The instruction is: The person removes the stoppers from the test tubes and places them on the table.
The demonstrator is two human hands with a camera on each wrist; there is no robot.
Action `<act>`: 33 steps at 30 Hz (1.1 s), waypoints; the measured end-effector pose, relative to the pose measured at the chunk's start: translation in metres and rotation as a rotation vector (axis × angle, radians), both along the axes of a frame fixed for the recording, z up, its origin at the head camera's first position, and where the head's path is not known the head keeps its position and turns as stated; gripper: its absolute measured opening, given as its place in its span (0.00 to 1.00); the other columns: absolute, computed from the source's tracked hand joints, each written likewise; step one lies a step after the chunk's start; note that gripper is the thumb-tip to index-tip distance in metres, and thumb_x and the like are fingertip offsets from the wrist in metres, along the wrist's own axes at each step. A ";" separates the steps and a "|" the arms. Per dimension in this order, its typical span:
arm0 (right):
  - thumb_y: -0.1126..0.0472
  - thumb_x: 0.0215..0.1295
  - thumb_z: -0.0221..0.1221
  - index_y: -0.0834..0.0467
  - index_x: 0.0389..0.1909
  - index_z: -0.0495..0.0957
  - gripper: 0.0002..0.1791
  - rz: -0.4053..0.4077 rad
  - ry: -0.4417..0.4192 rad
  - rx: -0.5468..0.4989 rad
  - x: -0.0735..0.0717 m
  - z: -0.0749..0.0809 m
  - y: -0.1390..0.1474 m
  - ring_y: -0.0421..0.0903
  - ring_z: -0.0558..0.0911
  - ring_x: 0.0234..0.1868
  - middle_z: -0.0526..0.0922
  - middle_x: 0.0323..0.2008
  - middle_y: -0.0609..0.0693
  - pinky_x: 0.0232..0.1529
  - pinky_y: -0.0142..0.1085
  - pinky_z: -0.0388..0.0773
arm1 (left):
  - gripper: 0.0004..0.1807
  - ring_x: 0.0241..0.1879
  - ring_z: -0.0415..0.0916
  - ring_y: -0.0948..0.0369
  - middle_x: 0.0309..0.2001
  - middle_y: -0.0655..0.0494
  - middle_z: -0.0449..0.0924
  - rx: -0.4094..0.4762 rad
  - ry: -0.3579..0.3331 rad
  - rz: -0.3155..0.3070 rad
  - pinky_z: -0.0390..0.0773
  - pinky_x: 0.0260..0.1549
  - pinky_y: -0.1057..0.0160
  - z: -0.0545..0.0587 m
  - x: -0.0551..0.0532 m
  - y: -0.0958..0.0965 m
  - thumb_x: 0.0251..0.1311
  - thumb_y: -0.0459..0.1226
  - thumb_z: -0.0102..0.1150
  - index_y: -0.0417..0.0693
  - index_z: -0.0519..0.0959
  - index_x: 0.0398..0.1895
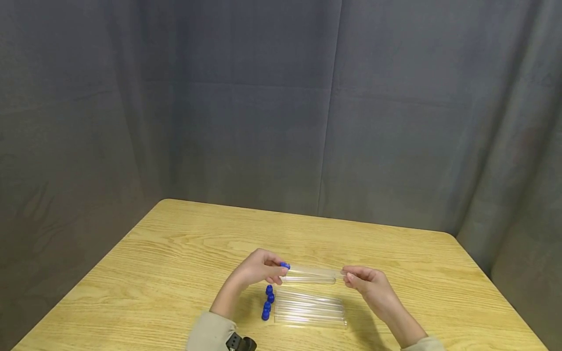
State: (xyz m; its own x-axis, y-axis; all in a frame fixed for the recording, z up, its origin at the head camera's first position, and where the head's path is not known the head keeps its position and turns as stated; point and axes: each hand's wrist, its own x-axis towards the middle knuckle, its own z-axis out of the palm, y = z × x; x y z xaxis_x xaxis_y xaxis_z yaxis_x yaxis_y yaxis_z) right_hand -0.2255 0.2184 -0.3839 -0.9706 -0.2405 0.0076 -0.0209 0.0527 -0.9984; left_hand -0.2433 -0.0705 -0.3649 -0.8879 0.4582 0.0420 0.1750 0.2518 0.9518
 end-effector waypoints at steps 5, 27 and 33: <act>0.67 0.63 0.52 0.78 0.49 0.66 0.19 -0.002 -0.004 -0.026 0.001 0.002 -0.003 0.40 0.77 0.39 0.76 0.42 0.55 0.45 0.31 0.73 | 0.11 0.26 0.79 0.54 0.28 0.44 0.79 0.021 0.028 0.057 0.77 0.31 0.51 -0.002 0.000 0.002 0.58 0.36 0.55 0.34 0.78 0.36; 0.71 0.62 0.51 0.79 0.49 0.66 0.18 -0.109 0.013 0.008 0.007 0.007 -0.016 0.43 0.78 0.40 0.76 0.44 0.60 0.45 0.32 0.73 | 0.09 0.22 0.79 0.55 0.23 0.50 0.80 0.019 0.105 0.287 0.79 0.27 0.57 0.001 0.002 0.006 0.52 0.35 0.62 0.35 0.81 0.29; 0.72 0.62 0.51 0.78 0.49 0.67 0.16 -0.162 -0.004 0.002 0.007 0.009 -0.019 0.45 0.78 0.41 0.77 0.43 0.59 0.44 0.32 0.73 | 0.09 0.22 0.79 0.54 0.24 0.50 0.80 0.023 0.103 0.301 0.79 0.28 0.57 0.002 0.002 0.007 0.52 0.34 0.62 0.34 0.81 0.30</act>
State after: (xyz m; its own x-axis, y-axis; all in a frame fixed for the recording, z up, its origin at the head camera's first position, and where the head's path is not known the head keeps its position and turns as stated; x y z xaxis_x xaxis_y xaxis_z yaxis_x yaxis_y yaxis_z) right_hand -0.2182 0.1996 -0.3752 -0.9968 -0.0803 0.0037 -0.0083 0.0572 -0.9983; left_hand -0.2408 -0.0631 -0.3630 -0.9741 0.1729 0.1458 0.1912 0.2853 0.9392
